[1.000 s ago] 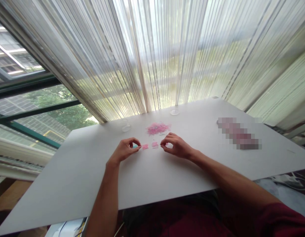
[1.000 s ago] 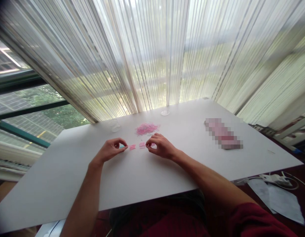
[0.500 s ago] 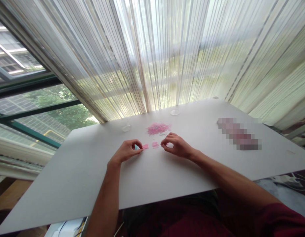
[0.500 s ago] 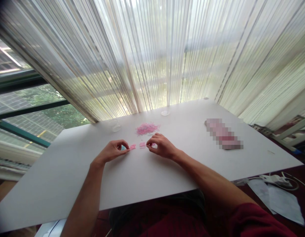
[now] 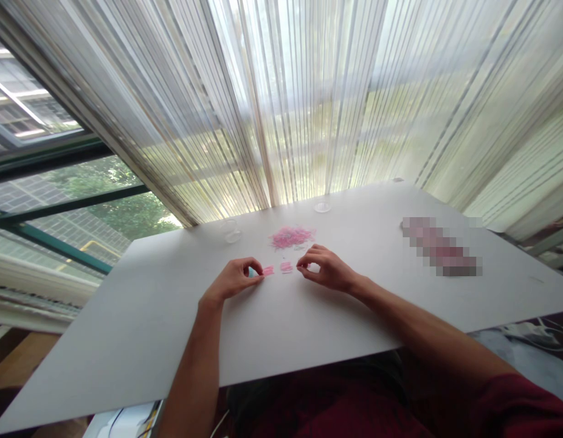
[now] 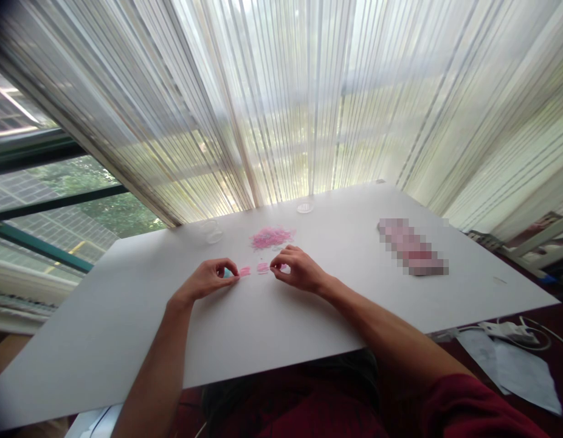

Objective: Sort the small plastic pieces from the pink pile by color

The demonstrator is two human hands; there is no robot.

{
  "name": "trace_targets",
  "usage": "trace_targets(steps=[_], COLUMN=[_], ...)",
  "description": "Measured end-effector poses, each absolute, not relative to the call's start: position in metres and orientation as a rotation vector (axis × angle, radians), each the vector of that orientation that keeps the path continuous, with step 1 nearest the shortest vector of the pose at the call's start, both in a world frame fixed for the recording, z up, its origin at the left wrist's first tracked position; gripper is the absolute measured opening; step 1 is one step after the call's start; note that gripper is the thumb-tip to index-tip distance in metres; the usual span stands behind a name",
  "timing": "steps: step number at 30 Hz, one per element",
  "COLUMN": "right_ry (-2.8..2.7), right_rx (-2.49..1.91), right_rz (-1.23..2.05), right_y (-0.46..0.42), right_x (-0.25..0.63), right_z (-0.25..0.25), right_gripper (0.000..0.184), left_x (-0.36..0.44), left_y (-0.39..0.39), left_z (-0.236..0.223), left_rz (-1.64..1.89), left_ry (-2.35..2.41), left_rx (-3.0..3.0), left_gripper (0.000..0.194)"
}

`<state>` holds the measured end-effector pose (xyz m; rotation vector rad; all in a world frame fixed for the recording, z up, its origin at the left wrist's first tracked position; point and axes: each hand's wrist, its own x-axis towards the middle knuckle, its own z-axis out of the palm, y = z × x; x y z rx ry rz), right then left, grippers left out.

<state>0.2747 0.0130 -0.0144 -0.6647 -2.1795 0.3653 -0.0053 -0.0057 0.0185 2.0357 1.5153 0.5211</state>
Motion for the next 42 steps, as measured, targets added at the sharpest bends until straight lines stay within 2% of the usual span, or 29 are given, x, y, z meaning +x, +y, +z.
trace_targets(steps=[16,22,26,34,42], right_ry=[-2.179,-2.177,-2.174,-2.154,-1.779], right_rx=[-0.687,-0.675,-0.674,-0.69,-1.027], right_rz=[0.378,0.371,0.365,0.371,0.403], right_y=[0.012,0.013,0.014,0.016,0.046], right_x=[0.275,0.275,0.275,0.278,0.3], right_z=[-0.012,-0.013,-0.013,-0.014,-0.018], right_gripper=[0.009,0.009,0.008,0.008,0.016], left_x=[-0.003,0.004,0.007,0.006,0.002], left_y=[-0.005,-0.004,-0.004,-0.004,0.0], left_z=[0.017,0.014,0.012,0.013,0.008], left_rz=[0.523,0.599,0.586,0.524,0.566], left_ry=[1.541,1.534,1.506,1.576,1.653], left_rx=[2.07,2.176,2.208,2.191,2.196], left_gripper=[0.025,0.032,0.029,0.038,0.038])
